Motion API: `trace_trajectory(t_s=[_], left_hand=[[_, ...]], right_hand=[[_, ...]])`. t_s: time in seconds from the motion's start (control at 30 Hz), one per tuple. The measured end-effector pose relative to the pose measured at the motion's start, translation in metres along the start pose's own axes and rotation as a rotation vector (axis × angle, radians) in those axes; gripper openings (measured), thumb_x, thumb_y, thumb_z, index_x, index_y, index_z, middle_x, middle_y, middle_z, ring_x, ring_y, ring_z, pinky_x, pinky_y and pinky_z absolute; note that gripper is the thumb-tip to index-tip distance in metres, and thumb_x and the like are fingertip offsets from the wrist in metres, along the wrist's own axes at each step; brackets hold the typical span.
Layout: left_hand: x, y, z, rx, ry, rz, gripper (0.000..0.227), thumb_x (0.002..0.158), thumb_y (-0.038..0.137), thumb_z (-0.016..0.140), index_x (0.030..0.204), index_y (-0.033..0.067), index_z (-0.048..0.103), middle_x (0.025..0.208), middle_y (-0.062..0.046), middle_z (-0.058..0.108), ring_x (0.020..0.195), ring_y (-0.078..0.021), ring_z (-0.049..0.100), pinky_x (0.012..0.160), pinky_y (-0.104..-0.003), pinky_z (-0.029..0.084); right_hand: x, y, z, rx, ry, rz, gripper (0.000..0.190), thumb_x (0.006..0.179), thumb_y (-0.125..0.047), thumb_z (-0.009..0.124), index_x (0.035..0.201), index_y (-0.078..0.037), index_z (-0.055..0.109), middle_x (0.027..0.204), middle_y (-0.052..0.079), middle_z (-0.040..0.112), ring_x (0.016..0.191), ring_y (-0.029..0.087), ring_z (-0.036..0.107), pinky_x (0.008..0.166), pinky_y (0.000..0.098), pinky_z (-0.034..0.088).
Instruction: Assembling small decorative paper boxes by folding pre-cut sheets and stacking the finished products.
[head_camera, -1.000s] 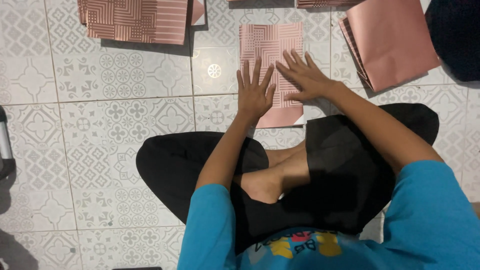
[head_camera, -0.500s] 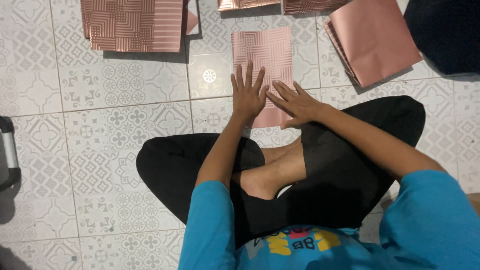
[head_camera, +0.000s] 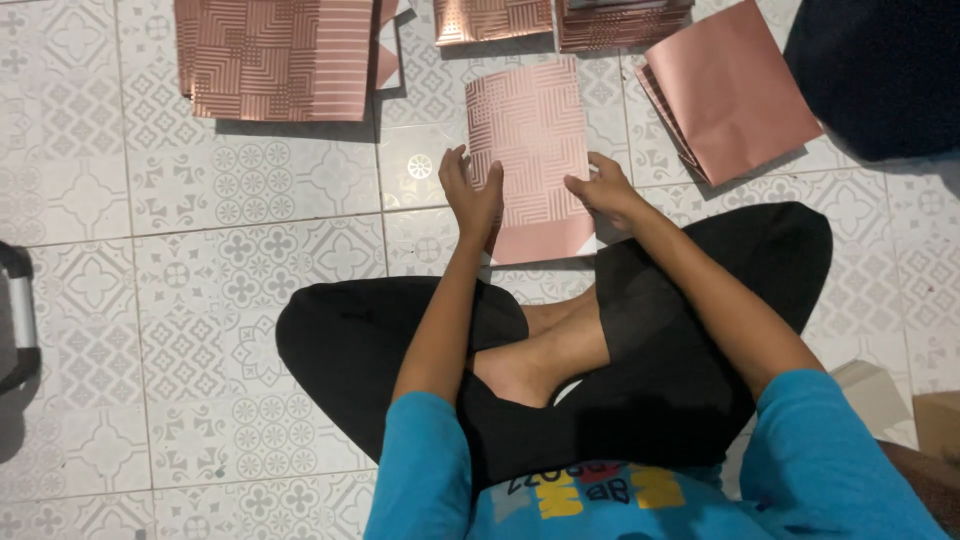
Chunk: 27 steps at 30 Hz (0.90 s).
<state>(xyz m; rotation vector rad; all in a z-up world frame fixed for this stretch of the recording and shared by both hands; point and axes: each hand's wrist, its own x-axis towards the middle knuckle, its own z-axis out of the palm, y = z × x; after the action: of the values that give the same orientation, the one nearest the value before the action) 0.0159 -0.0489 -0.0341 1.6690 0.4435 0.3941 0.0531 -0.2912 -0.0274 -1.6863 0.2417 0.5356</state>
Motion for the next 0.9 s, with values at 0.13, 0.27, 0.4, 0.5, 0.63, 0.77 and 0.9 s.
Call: trace_trajectory(t_s=[0.13,0.27,0.4,0.5,0.63,0.77,0.9], left_hand=[[0.015,0.009,-0.023,-0.167,-0.094,-0.299,0.081,0.082,0.039,0.092,0.148,0.0202,0.049,0.15,-0.018,0.046,0.138,-0.0366,0.051,0.116,-0.048,0.045],[0.022,0.016,-0.042,-0.297,-0.438,-0.506,0.093,0.081,0.047,0.094,0.153,0.023,0.041,0.144,-0.018,0.054,0.125,-0.0385,0.062,0.09,-0.047,0.06],[0.02,0.042,-0.046,-0.341,-0.496,-0.356,0.083,0.089,0.039,0.089,0.154,0.0192,0.041,0.141,-0.024,0.056,0.119,-0.0334,0.064,0.085,-0.04,0.057],[0.016,0.097,-0.051,-0.392,-0.424,-0.253,0.064,0.093,0.022,0.071,0.148,0.019,0.04,0.125,-0.028,0.062,0.104,-0.0333,0.069,0.077,-0.04,0.063],[0.02,0.12,-0.064,-0.405,-0.407,-0.161,0.048,0.102,0.035,0.052,0.146,0.0174,0.046,0.123,-0.02,0.063,0.108,-0.0299,0.063,0.088,-0.041,0.052],[0.019,0.143,-0.071,-0.757,-0.519,-0.117,0.086,0.094,0.074,0.038,0.156,0.0154,0.035,0.153,-0.026,0.039,0.127,-0.0413,0.053,0.091,-0.051,0.059],[0.007,0.17,-0.068,-0.512,-0.616,0.064,0.069,0.105,0.06,0.037,0.155,0.0142,0.038,0.154,-0.012,0.049,0.128,-0.0321,0.058,0.094,-0.043,0.061]], right_hand=[[-0.038,-0.067,0.004,0.129,-0.117,-0.116,0.047,0.097,-0.01,0.071,0.14,-0.017,0.053,0.101,0.016,0.071,0.083,0.023,0.074,0.069,0.0376,0.065],[-0.057,-0.097,0.005,0.244,-0.204,-0.245,0.05,0.1,-0.009,0.069,0.144,-0.016,0.047,0.106,0.009,0.071,0.088,0.014,0.073,0.076,0.0259,0.063],[-0.079,-0.12,0.003,0.27,-0.117,-0.404,0.063,0.098,-0.005,0.074,0.149,-0.013,0.038,0.112,0.005,0.067,0.087,0.006,0.066,0.078,0.0213,0.06],[-0.056,-0.108,-0.016,0.311,-0.172,-0.413,0.092,0.1,0.002,0.06,0.168,-0.024,0.004,0.138,0.031,0.064,0.082,0.011,0.067,0.066,0.0176,0.06],[-0.073,-0.118,-0.014,0.232,-0.29,-0.556,0.079,0.107,-0.005,0.054,0.165,-0.021,0.001,0.155,0.039,0.047,0.132,0.04,0.059,0.115,0.0488,0.047],[-0.088,-0.121,-0.002,-0.037,-0.375,-0.399,0.077,0.102,-0.059,0.034,0.154,-0.003,0.038,0.129,0.026,0.063,0.104,0.035,0.071,0.052,0.0286,0.05],[-0.101,-0.12,0.008,0.048,-0.515,-0.458,0.073,0.1,-0.05,0.051,0.147,0.006,0.048,0.112,0.026,0.072,0.094,0.031,0.074,0.068,0.0319,0.062]])
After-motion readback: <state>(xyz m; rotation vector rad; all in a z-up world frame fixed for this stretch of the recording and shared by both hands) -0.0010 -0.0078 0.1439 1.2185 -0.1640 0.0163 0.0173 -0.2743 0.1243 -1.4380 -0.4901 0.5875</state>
